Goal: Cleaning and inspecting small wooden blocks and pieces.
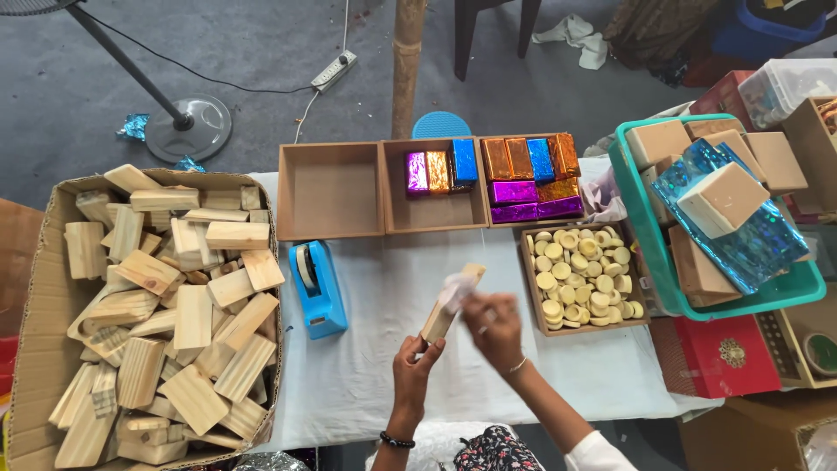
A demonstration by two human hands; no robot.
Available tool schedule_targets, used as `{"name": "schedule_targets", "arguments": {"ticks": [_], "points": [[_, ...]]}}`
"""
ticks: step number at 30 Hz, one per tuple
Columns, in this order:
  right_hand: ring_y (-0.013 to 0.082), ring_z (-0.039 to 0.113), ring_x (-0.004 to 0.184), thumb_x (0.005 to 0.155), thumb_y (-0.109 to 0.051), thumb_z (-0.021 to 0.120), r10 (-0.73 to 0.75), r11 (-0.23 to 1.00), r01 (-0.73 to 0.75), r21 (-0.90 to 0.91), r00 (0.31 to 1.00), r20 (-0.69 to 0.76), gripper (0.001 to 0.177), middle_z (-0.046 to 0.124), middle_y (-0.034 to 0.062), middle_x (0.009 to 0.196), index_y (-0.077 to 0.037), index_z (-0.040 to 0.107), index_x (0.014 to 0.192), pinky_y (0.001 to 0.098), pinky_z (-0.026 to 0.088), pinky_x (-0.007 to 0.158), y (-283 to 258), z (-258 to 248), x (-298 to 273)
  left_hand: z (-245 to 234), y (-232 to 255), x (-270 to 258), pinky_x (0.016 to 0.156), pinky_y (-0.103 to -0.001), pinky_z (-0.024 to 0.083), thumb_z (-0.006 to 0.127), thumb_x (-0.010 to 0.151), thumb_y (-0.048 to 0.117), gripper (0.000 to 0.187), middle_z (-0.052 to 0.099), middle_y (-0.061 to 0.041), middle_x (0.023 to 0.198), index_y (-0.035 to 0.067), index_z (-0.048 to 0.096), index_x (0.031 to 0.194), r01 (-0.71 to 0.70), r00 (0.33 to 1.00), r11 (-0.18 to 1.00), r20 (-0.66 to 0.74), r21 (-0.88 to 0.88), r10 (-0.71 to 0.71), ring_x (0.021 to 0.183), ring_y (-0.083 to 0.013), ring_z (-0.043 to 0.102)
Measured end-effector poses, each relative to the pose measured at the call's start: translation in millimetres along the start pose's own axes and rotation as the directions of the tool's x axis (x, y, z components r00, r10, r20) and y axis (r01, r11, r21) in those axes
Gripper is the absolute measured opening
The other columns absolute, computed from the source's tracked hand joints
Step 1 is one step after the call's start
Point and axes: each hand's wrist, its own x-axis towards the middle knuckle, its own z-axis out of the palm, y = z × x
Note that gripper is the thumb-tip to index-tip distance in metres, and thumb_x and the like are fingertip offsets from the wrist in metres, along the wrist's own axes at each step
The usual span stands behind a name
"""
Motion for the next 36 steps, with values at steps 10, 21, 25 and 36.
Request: {"name": "schedule_targets", "arguments": {"ticks": [10,21,25,36], "points": [[0.0258,0.059,0.093,0.084,0.0,0.074,0.086,0.995,-0.09,0.041,0.993,0.076,0.031,0.066,0.0055,0.108,-0.01,0.075,0.113,0.0378,0.05,0.077,14.3,1.1,3.2,1.5,21.3,-15.5,0.064,-0.029,0.037,0.078,0.085,0.032,0.035,0.045,0.001,0.086,0.001,0.076,0.1,-0.003,0.999,0.999,0.051,0.035,0.001,0.073,-0.0098,0.045],[0.027,0.054,0.102,0.082,-0.015,0.069,-0.059,0.997,0.06,-0.049,0.998,0.035,0.016,0.062,0.0042,0.105,-0.016,0.074,0.098,0.0457,0.042,0.085,5.5,-13.3,29.2,8.0,-27.7,-8.3,0.078,-0.028,0.036,0.072,0.094,0.041,0.043,0.045,0.0,0.086,0.001,0.065,0.082,0.02,0.971,0.998,0.24,-0.067,-0.003,0.081,-0.0109,0.043],[0.0201,0.063,0.091,0.103,-0.025,0.046,0.308,0.79,-0.377,0.483,0.926,0.217,0.029,0.069,0.007,0.092,-0.006,0.066,0.094,0.0353,0.047,0.08,24.6,10.6,6.9,18.4,-17.0,-19.9,0.078,-0.028,0.038,0.069,0.095,0.043,0.037,0.048,0.003,0.085,0.008,0.062,0.085,0.244,0.921,0.943,0.358,-0.226,-0.153,0.082,-0.0093,0.045],[0.0154,0.055,0.048,0.099,-0.028,0.051,0.728,-0.019,-0.744,0.668,0.448,0.519,0.039,0.062,0.0066,0.061,0.0,0.064,0.076,0.0312,0.045,0.045,22.0,42.8,-4.1,31.3,57.5,-13.1,0.087,-0.028,0.051,0.072,0.083,0.049,0.068,0.056,0.009,0.11,0.008,0.051,0.133,0.271,0.873,0.946,0.369,0.179,-0.32,0.101,-0.0099,0.06]]}}
